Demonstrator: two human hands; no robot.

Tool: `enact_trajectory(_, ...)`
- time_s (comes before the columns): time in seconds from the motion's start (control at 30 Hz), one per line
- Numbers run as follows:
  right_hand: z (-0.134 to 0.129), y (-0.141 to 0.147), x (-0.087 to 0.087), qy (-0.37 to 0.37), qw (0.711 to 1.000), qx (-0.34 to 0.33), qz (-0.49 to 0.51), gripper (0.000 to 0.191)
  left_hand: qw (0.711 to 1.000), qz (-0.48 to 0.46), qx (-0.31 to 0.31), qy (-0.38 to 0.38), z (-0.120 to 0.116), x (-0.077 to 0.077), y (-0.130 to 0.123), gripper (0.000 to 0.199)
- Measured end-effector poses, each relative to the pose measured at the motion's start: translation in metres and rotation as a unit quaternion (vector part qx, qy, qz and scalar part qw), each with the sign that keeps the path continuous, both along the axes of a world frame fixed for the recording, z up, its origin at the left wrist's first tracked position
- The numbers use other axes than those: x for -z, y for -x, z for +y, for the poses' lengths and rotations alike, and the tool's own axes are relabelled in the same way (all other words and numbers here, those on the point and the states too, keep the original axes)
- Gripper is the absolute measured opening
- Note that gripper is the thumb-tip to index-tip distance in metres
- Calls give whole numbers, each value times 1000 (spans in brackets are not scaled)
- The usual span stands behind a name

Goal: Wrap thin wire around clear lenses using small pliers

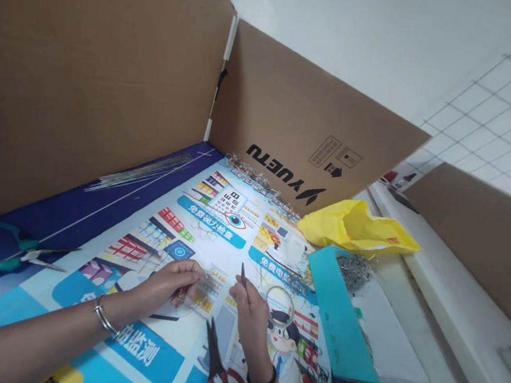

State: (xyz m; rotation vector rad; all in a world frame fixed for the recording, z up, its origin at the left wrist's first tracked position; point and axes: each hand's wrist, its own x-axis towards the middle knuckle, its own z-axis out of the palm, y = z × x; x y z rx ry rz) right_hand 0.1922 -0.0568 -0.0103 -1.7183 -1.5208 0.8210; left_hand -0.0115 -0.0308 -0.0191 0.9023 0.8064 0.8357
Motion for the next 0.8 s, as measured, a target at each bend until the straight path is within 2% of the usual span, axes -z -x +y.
enact_trajectory(0.13, -6, 4, 1, -36, 996, -45, -65, 30, 1000, -2, -3, -13, 1, 1, 0, 19)
enact_trajectory(0.2, -11, 7, 7, -84, 989, -61, -101, 28, 1000, 0, -3, -16, 1, 0, 0, 19)
enact_trajectory(0.33, -19, 10, 21, -177, 965, -73, -177, 28, 1000, 3, -4, -24, 0, -1, 0, 17)
enact_trajectory(0.4, -21, 10, 25, -198, 953, -83, -215, 27, 1000, 6, -7, -25, 0, -1, -1, 17)
enact_trajectory(0.57, -22, 7, 22, -197, 941, -97, -257, 26, 1000, 21, 2, -24, 1, 1, -3, 15)
enact_trajectory(0.8, -27, 2, 5, -177, 921, -135, -321, 25, 998, 49, 15, -19, -2, 1, -5, 19)
